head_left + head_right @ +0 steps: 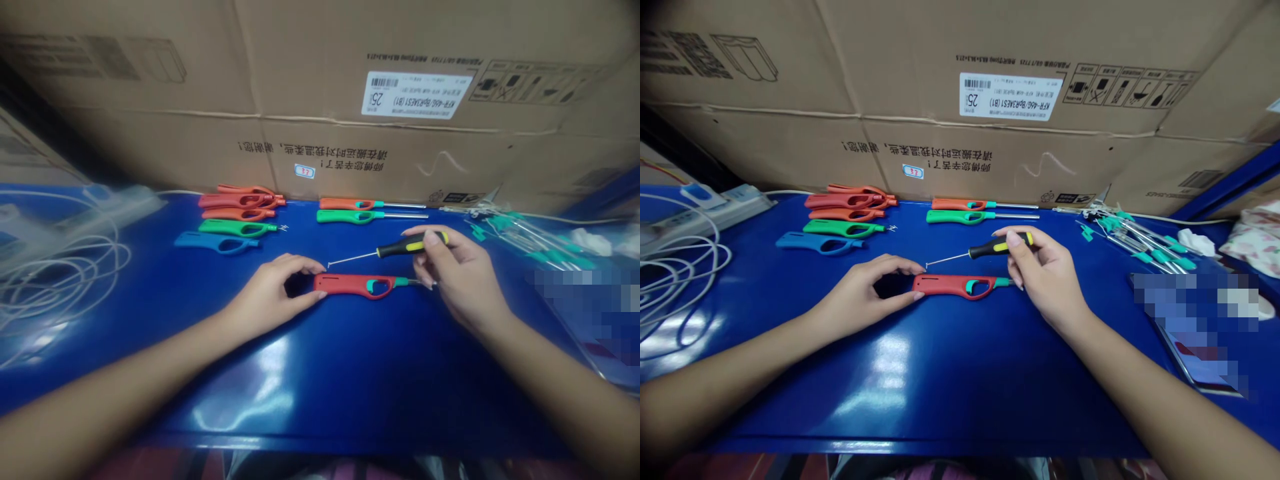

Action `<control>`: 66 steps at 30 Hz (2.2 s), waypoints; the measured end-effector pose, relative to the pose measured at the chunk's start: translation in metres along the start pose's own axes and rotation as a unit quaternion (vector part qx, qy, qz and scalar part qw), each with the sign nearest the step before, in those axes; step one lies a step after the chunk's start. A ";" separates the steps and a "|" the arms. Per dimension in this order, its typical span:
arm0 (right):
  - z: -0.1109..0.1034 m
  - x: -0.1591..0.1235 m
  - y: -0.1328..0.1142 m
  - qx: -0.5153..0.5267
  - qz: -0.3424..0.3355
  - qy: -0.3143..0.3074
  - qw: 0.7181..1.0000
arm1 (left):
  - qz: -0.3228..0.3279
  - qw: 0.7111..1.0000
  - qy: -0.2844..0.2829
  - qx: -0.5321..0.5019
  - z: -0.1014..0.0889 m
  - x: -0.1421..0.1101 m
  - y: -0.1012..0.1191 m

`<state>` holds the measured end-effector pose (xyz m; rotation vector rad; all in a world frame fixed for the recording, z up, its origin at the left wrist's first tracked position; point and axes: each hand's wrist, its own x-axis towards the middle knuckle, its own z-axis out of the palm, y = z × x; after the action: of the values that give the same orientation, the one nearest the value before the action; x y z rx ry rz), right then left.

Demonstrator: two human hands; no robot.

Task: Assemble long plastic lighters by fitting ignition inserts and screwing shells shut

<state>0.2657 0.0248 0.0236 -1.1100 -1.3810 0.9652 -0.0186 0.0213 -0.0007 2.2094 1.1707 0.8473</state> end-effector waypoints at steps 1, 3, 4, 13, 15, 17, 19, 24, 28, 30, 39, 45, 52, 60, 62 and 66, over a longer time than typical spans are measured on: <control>0.000 0.000 -0.001 0.022 0.005 0.007 1.000 | 0.002 1.000 -0.006 -0.008 0.001 -0.001 0.000; 0.000 0.001 -0.002 0.061 0.018 0.015 0.998 | 0.007 1.000 -0.012 -0.023 0.002 -0.002 0.002; 0.001 0.002 -0.003 0.076 0.024 0.015 0.997 | 0.008 0.999 -0.013 -0.029 0.003 -0.003 0.004; 0.004 -0.003 -0.008 0.114 0.061 -0.020 0.991 | 0.007 0.993 0.031 -0.118 -0.001 -0.009 0.025; 0.004 -0.004 -0.008 0.117 0.066 -0.025 0.991 | 0.025 0.992 0.034 -0.118 -0.002 -0.009 0.027; 0.004 -0.004 -0.009 0.117 0.069 -0.024 0.990 | 0.044 0.992 0.032 -0.118 -0.002 -0.008 0.027; 0.005 -0.004 -0.010 0.117 0.071 -0.021 0.990 | 0.056 0.991 0.033 -0.119 -0.002 -0.007 0.027; 0.006 -0.004 -0.010 0.113 0.072 -0.018 0.991 | 0.077 0.989 0.040 -0.122 -0.001 -0.007 0.027; 0.004 -0.005 -0.009 0.082 0.050 -0.018 0.995 | 0.079 0.990 0.040 -0.114 0.000 -0.008 0.027; 0.003 -0.006 -0.008 0.059 0.031 -0.018 0.998 | 0.082 0.990 0.040 -0.105 0.000 -0.008 0.027; 0.001 -0.010 -0.012 -0.012 -0.031 -0.010 0.999 | 0.102 0.992 0.017 -0.067 0.000 -0.008 0.023; 0.000 -0.013 -0.017 -0.112 -0.069 -0.004 0.991 | 0.100 0.994 0.007 -0.046 0.001 -0.008 0.023; 0.005 -0.021 -0.065 -0.240 -0.242 -0.113 0.933 | 0.103 0.994 -0.035 -0.007 0.001 -0.012 0.025; 0.030 -0.024 -0.080 -0.146 -0.108 -0.146 0.972 | 0.084 0.994 -0.029 -0.061 0.005 -0.010 0.027; 0.033 -0.025 -0.077 -0.106 -0.090 -0.141 0.980 | 0.086 0.994 -0.022 -0.065 0.005 -0.010 0.028; 0.033 -0.025 -0.074 -0.097 -0.103 -0.203 0.969 | 0.086 0.994 -0.006 -0.074 0.006 -0.011 0.029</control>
<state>0.2247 -0.0160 0.0855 -0.9152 -1.9178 0.9527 -0.0035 -0.0038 0.0113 2.2116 0.8909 0.9563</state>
